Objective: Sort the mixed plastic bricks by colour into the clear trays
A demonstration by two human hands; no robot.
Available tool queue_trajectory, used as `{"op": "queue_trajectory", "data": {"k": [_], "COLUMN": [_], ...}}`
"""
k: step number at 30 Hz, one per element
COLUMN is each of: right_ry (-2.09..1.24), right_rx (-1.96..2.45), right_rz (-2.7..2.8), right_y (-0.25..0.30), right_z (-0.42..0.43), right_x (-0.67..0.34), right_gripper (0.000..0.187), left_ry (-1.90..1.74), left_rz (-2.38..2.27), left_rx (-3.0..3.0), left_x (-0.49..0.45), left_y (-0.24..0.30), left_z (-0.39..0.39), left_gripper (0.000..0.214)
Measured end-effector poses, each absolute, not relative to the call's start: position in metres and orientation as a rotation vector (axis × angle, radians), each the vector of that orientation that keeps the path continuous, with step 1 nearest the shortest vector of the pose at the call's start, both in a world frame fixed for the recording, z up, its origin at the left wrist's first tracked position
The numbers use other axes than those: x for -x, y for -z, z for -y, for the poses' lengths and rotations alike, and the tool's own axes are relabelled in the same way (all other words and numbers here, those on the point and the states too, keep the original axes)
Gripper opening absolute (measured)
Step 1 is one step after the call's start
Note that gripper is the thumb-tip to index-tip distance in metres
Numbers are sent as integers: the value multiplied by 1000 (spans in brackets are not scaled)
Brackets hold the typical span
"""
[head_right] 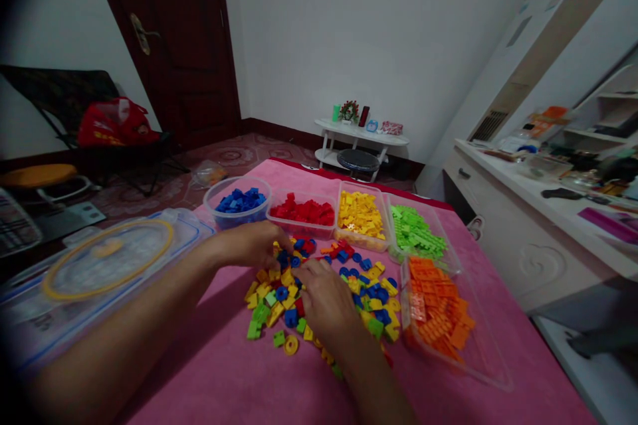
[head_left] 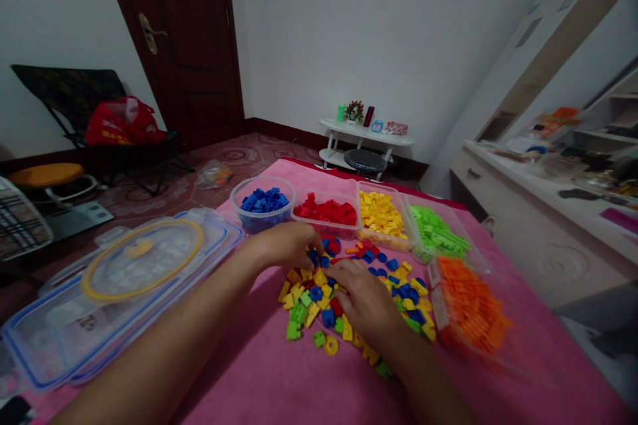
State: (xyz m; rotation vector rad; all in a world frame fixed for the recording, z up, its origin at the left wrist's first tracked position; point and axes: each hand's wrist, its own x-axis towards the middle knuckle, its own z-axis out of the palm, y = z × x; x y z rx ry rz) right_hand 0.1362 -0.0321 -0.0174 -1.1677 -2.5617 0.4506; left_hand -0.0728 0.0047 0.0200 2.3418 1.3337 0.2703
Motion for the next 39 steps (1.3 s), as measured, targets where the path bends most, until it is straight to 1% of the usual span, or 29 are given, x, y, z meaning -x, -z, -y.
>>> {"op": "queue_trajectory", "data": {"k": [1, 5, 8, 10, 13, 19, 21, 23, 25, 27, 31, 35, 39], "right_ry": [-440, -422, -427, -428, -435, -537, -596, -659, -711, -732, -708, -673, -650], "right_rx": [1208, 1311, 1373, 1391, 1362, 1306, 1290, 1270, 1258, 1264, 1279, 1299, 1344], "right_rz": [2567, 2489, 2377, 2316, 2257, 2066, 1988, 1921, 1865, 1836, 1860, 1900, 1927], "right_y": [18, 14, 10, 9, 10, 14, 15, 15, 15, 15, 12, 10, 8], "right_z": [32, 30, 28, 27, 25, 21, 19, 18, 16, 14, 13, 13, 12], "right_x": [-137, -143, -146, -147, -147, -151, -153, -155, -158, -159, -162, -162, -164], "right_gripper": [39, 27, 20, 18, 19, 18, 18, 20, 22, 23, 19, 19, 19], "left_ry": [-246, -236, -309, -386, -418, -84, -138, -282, -423, -478, -384, -309, -249], "left_rz": [-1368, -1350, -1296, -1342, -1449, -1666, -1686, -1646, -1572, -1495, -1394, -1380, -1466], "left_rx": [-2346, -2281, -2281, -2323, -2395, -2460, -2428, -2389, -2349, -2323, -2338, -2407, -2541], "left_x": [70, 66, 68, 66, 56, 30, 29, 31, 35, 38, 35, 22, 12], "left_y": [-16, -10, -13, -13, -10, -3, -2, -1, 1, 3, 7, 7, 10], "left_z": [-3, -5, -9, -10, -7, 5, 3, -1, -7, -9, -5, 6, 13], "left_gripper": [35, 19, 23, 27, 30, 30, 27, 23, 22, 22, 25, 34, 31]}}
